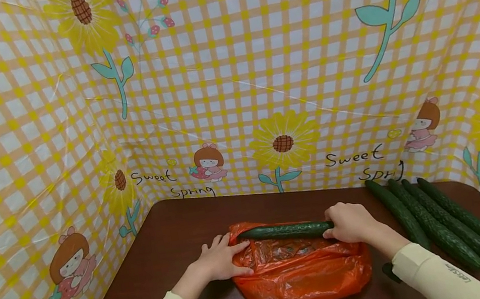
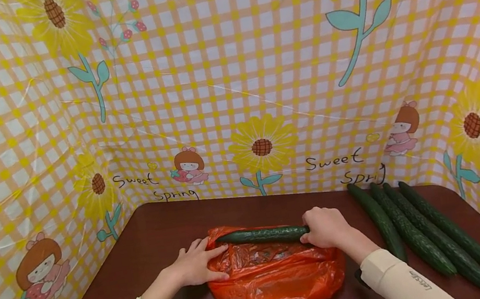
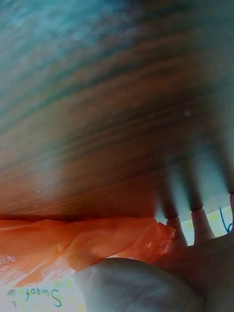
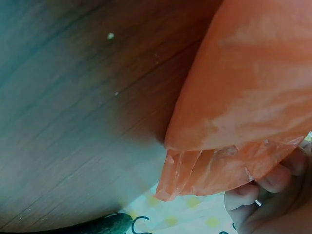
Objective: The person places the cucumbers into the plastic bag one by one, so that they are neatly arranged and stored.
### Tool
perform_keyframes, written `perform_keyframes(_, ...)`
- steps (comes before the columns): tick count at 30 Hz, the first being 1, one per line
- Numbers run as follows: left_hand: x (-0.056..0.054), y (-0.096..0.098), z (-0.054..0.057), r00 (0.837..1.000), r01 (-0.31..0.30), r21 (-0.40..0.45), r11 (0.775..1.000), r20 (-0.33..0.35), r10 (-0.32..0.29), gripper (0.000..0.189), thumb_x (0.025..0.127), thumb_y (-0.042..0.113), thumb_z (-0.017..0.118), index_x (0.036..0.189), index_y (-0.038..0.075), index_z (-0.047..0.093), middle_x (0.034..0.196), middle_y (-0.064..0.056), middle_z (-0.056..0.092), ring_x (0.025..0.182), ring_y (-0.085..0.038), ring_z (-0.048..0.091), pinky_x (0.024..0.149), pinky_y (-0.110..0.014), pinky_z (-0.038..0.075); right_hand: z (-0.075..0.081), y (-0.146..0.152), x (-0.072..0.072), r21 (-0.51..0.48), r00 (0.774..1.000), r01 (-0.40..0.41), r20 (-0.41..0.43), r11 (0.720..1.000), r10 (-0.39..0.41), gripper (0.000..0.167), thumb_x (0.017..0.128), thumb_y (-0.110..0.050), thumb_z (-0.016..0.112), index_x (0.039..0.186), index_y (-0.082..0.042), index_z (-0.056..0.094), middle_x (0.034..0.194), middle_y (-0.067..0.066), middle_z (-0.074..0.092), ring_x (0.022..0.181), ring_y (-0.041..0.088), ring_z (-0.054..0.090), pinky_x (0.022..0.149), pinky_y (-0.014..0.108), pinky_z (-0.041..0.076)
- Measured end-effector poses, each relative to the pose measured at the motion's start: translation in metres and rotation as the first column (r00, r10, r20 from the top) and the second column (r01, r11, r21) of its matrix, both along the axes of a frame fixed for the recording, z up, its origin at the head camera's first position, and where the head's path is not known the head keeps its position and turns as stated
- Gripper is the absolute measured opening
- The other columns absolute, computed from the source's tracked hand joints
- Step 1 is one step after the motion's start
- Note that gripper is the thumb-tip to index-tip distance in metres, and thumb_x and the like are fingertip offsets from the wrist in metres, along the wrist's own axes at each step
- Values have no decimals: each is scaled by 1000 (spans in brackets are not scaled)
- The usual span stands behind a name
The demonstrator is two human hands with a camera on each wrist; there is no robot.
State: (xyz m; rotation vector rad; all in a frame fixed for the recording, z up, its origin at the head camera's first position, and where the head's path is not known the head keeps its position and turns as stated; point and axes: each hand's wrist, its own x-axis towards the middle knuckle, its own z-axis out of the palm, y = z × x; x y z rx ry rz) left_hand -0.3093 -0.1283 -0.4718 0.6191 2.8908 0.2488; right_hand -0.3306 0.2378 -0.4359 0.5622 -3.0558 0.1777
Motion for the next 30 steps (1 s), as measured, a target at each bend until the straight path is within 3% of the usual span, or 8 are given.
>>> perform_keyframes(7,-2,0,1,1000,2,4,1000,0,-2,78,84,71,65,152,40,44,163,-17,28,149,-42,25,109,-75,24,2,0,-1,-13,1000,15,12,1000,-15,39,80,-42,83,100,-9,74,91,4,72,72,18,65,63,43,56)
perform_keyframes(14,-1,-1,3,1000,-2,-4,1000,15,2,77,85,71,64,152,40,44,163,-16,28,150,-40,24,110,-74,24,4,2,0,-55,997,40,72,998,-36,48,80,-41,84,112,-6,74,107,10,73,90,29,69,75,51,57)
perform_keyframes(20,1,-1,2,1000,0,-8,1000,14,0,77,86,70,63,153,39,43,163,-16,28,150,-40,25,111,-73,24,9,6,7,-116,994,58,103,992,-46,44,84,-38,82,116,-8,73,113,11,73,99,31,69,80,53,56)
perform_keyframes(30,3,0,1,1000,2,-13,1000,13,-2,77,89,70,60,155,38,39,164,-15,26,151,-40,23,111,-73,23,17,35,24,-300,993,73,111,951,-41,42,91,-34,74,119,-3,71,108,12,74,81,20,69,67,42,55)
